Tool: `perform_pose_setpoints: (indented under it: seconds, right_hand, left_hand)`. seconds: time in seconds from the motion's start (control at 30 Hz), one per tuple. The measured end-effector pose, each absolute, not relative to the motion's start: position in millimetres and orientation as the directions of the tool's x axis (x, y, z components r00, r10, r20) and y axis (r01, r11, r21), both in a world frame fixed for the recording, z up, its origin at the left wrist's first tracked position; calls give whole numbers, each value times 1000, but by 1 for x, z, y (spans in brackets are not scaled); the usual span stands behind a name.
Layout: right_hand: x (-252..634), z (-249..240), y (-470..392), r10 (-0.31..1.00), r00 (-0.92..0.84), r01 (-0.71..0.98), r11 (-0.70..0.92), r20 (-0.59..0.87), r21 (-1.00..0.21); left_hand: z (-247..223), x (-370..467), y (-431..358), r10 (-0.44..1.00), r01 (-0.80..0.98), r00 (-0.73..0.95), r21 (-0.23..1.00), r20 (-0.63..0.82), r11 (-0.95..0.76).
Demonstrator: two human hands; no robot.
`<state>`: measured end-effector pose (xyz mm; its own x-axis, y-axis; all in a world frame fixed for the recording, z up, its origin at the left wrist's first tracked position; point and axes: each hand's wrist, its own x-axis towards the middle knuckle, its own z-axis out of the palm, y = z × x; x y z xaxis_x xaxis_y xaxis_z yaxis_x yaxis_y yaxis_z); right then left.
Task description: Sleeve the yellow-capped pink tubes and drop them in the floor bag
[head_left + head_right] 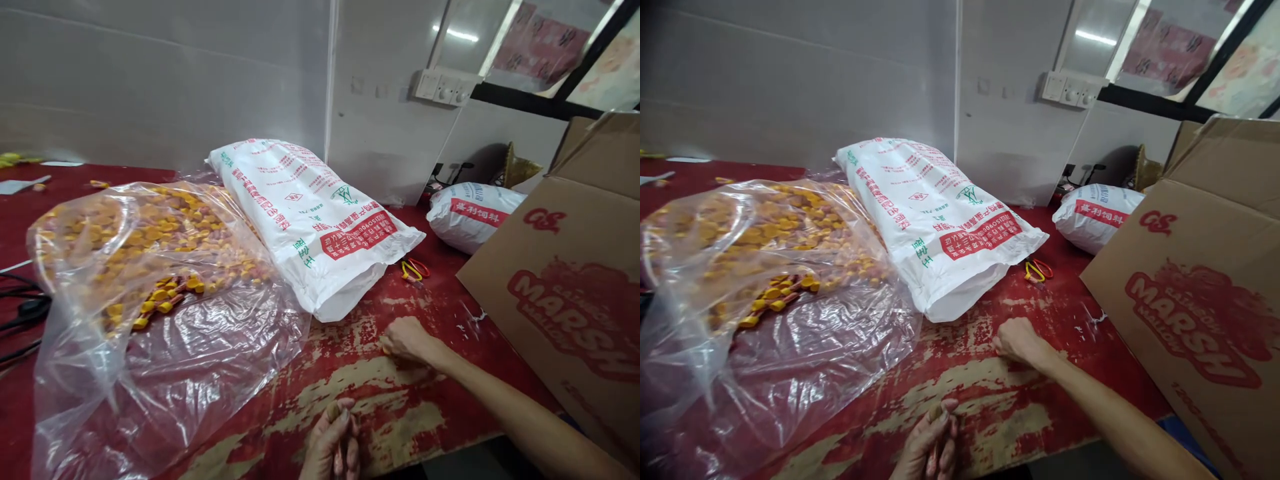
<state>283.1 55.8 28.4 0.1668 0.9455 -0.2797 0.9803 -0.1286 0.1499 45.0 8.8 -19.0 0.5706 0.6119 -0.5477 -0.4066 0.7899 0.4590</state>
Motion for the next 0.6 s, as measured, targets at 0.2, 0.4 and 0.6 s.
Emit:
perform_pose_setpoints:
  seconds: [0.2, 0.4, 0.6]
  right_hand:
    - [259, 16, 46, 902, 117, 985, -52, -416, 164]
    - [260, 30, 44, 894, 109, 988, -49, -434, 146]
    - [213, 25, 0, 994, 9, 995, -20, -108, -97]
  left_hand:
    - [-16, 47, 10, 588, -356, 549, 471, -594, 807]
    - [-14, 60, 10, 596, -363, 533, 475, -600, 802]
    - [-14, 63, 3, 593, -400, 529, 438, -607, 805]
